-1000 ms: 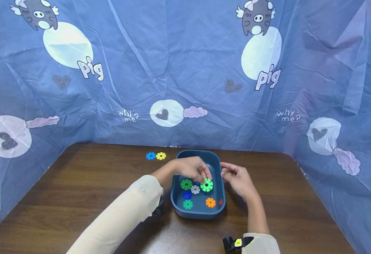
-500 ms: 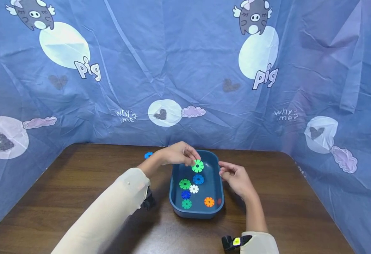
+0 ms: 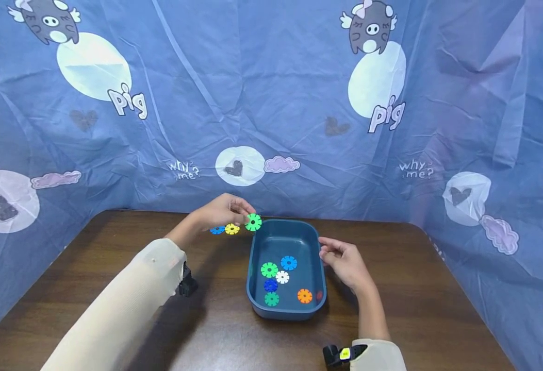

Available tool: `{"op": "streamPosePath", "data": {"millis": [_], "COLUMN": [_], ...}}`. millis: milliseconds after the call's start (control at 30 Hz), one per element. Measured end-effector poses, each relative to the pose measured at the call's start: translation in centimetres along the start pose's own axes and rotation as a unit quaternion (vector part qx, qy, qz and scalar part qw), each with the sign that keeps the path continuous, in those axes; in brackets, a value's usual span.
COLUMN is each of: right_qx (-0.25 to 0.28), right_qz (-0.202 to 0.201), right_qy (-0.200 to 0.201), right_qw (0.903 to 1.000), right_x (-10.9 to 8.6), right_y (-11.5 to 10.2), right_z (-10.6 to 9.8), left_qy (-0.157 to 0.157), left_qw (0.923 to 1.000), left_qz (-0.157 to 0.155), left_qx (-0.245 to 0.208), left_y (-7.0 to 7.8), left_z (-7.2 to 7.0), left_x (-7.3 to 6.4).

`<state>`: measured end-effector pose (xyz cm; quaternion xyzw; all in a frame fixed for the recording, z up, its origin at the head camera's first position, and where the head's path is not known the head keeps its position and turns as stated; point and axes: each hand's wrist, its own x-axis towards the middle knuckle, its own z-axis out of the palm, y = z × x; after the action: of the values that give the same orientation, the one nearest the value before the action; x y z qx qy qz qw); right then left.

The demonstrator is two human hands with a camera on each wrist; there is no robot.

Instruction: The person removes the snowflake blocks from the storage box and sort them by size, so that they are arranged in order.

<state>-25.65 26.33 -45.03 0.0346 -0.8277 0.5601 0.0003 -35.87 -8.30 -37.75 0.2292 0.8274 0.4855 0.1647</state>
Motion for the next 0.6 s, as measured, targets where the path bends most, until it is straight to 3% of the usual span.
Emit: {"op": "streamPosePath", "data": {"millis": [367, 467, 600], "right_qx": [0.006, 0.008, 0.011], "right_qz": [-0.004, -0.001, -0.009], "right_qy": [-0.001, -0.003, -0.004], "right_qw": [1.0000, 1.0000, 0.9999], "right_x": [-0.1, -0.2, -0.1], "right_y": [-0.2, -0.2, -0.1], "right_z": [0.1, 0.1, 0.1], "left_qy": [0.099, 0.133, 0.187], "left_qw": [0.9941, 0.9891, 0.9767], "left_qz": [-0.035, -0.053, -0.098], "left_qx": [-0.026, -0.034, -0.038], "left_y": [-5.8, -7.6, -9.5], "left_z": [-5.3, -6.1, -6.4], "left_x": [-3.8, -4.7, -5.7]}}
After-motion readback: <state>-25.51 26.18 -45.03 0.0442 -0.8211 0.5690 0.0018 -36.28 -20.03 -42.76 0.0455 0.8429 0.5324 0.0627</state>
